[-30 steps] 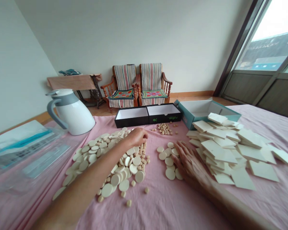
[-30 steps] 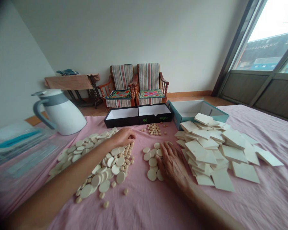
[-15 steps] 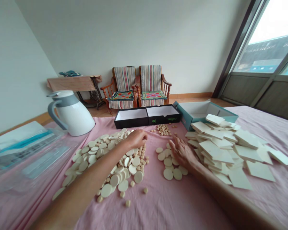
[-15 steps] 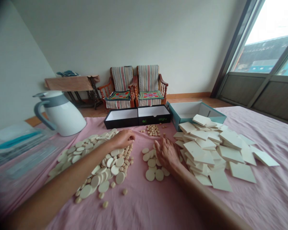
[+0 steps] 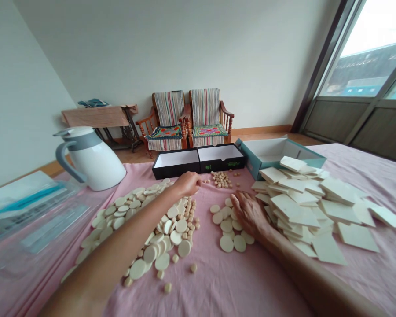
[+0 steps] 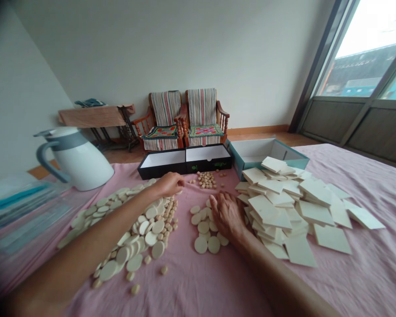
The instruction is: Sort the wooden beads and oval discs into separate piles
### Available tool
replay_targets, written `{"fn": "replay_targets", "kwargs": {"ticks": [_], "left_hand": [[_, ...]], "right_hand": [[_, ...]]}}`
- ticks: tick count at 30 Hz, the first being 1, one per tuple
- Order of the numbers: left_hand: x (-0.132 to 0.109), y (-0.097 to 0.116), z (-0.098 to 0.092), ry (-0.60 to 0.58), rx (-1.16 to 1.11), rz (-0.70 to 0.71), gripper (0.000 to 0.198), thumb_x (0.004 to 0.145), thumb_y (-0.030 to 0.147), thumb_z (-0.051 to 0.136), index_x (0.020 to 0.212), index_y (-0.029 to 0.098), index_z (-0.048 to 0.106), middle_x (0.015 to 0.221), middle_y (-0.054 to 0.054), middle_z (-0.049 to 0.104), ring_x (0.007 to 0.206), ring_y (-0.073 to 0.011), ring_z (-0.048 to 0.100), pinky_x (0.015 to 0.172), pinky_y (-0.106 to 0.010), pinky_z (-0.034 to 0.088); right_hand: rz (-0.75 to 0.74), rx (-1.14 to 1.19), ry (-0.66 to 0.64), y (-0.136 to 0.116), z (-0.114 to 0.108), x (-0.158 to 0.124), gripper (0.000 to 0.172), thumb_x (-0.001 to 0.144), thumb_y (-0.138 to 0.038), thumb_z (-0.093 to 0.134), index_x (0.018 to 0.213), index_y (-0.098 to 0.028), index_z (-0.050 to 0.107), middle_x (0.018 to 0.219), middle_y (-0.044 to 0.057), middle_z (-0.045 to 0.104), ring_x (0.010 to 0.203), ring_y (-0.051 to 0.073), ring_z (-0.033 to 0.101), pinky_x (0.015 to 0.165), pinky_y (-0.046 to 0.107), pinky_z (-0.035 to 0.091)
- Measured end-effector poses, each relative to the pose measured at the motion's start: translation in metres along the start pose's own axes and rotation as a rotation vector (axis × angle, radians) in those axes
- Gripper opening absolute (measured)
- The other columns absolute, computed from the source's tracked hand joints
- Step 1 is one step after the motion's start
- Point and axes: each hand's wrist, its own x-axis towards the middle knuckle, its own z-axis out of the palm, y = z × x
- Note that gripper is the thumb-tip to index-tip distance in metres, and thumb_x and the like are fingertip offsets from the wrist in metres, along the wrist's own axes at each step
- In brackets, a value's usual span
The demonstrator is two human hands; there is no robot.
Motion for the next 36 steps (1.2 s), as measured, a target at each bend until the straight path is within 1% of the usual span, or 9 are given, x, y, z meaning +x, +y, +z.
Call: {"fn": "replay_targets", "kwargs": {"ticks": [4, 9, 14, 17, 19, 24, 29, 33, 36], "left_hand": [[-0.012, -0.006, 0.009, -0.045, 0.055, -0.02, 0.015, 0.062, 0.009, 0.06, 0.069, 0.019, 0.07, 0.08, -0.005, 0.07, 0.086, -0.0205, 0.065, 0.079, -0.026, 0.047], [-0.012, -0.008, 0.011, -0.031, 0.06, -0.025, 0.017, 0.061, 0.01, 0.062, 0.076, 0.016, 0.069, 0.088, -0.009, 0.068, 0.09, -0.023, 0.063, 0.082, -0.029, 0.047], [-0.016, 0.009, 0.002, -0.031, -0.036, 0.044, 0.019, 0.069, 0.01, 0.057, 0.08, 0.017, 0.071, 0.084, -0.003, 0.07, 0.083, -0.017, 0.064, 0.077, -0.023, 0.047], [-0.018, 0.023, -0.006, -0.029, -0.101, 0.098, 0.024, 0.076, 0.014, 0.053, 0.092, 0.02, 0.07, 0.09, 0.0, 0.071, 0.079, -0.0122, 0.064, 0.073, -0.018, 0.047], [-0.018, 0.024, -0.009, 0.003, -0.096, 0.095, 0.026, 0.078, 0.014, 0.052, 0.095, 0.02, 0.07, 0.095, -0.001, 0.071, 0.083, -0.0127, 0.064, 0.075, -0.019, 0.046], [-0.017, 0.006, -0.004, -0.026, -0.012, 0.057, 0.022, 0.065, 0.009, 0.058, 0.078, 0.019, 0.072, 0.085, -0.004, 0.071, 0.086, -0.0196, 0.064, 0.077, -0.025, 0.046], [-0.021, -0.008, 0.008, -0.053, 0.01, 0.033, 0.014, 0.061, 0.01, 0.059, 0.064, 0.02, 0.069, 0.074, -0.003, 0.069, 0.078, -0.0185, 0.063, 0.073, -0.024, 0.045], [-0.025, 0.0, 0.001, -0.044, -0.038, 0.036, 0.017, 0.063, 0.015, 0.063, 0.078, 0.017, 0.071, 0.081, -0.003, 0.069, 0.08, -0.0175, 0.062, 0.072, -0.023, 0.045], [-0.029, 0.01, -0.012, -0.103, -0.18, 0.108, 0.026, 0.072, 0.025, 0.063, 0.095, 0.017, 0.071, 0.088, -0.001, 0.071, 0.077, -0.0135, 0.062, 0.069, -0.019, 0.045]], "right_hand": [[-0.003, -0.014, -0.003, 0.0, -0.001, 0.0, 0.043, 0.096, -0.042, 0.024, 0.08, -0.02, 0.057, 0.088, 0.009, 0.065, 0.083, 0.019, 0.057, 0.075, 0.029, 0.038], [-0.021, -0.009, -0.007, 0.0, -0.002, 0.001, 0.043, 0.096, -0.041, 0.023, 0.08, -0.02, 0.058, 0.086, 0.009, 0.064, 0.082, 0.019, 0.057, 0.076, 0.029, 0.038], [0.012, 0.011, -0.032, -0.001, -0.004, 0.001, 0.043, 0.096, -0.041, 0.023, 0.081, -0.019, 0.057, 0.086, 0.009, 0.064, 0.083, 0.019, 0.057, 0.077, 0.03, 0.039], [0.036, 0.007, -0.049, -0.002, -0.005, 0.0, 0.042, 0.096, -0.04, 0.024, 0.081, -0.019, 0.057, 0.089, 0.01, 0.064, 0.083, 0.019, 0.057, 0.076, 0.03, 0.039], [0.03, 0.005, -0.046, -0.003, -0.006, 0.0, 0.041, 0.096, -0.04, 0.025, 0.081, -0.019, 0.057, 0.089, 0.01, 0.064, 0.083, 0.019, 0.057, 0.076, 0.03, 0.039], [0.028, 0.005, -0.026, -0.004, -0.007, 0.0, 0.04, 0.096, -0.038, 0.026, 0.08, -0.019, 0.057, 0.087, 0.01, 0.064, 0.083, 0.019, 0.058, 0.076, 0.03, 0.04], [0.02, 0.012, -0.024, -0.004, -0.007, 0.001, 0.04, 0.096, -0.039, 0.026, 0.08, -0.02, 0.058, 0.088, 0.009, 0.065, 0.082, 0.018, 0.058, 0.076, 0.029, 0.04], [0.01, 0.023, -0.031, -0.001, -0.006, 0.001, 0.042, 0.096, -0.04, 0.024, 0.08, -0.02, 0.057, 0.087, 0.009, 0.065, 0.082, 0.019, 0.058, 0.075, 0.029, 0.039], [0.009, 0.006, -0.043, 0.0, -0.004, 0.001, 0.043, 0.096, -0.041, 0.024, 0.08, -0.02, 0.057, 0.087, 0.009, 0.065, 0.083, 0.019, 0.057, 0.077, 0.029, 0.039]]}}
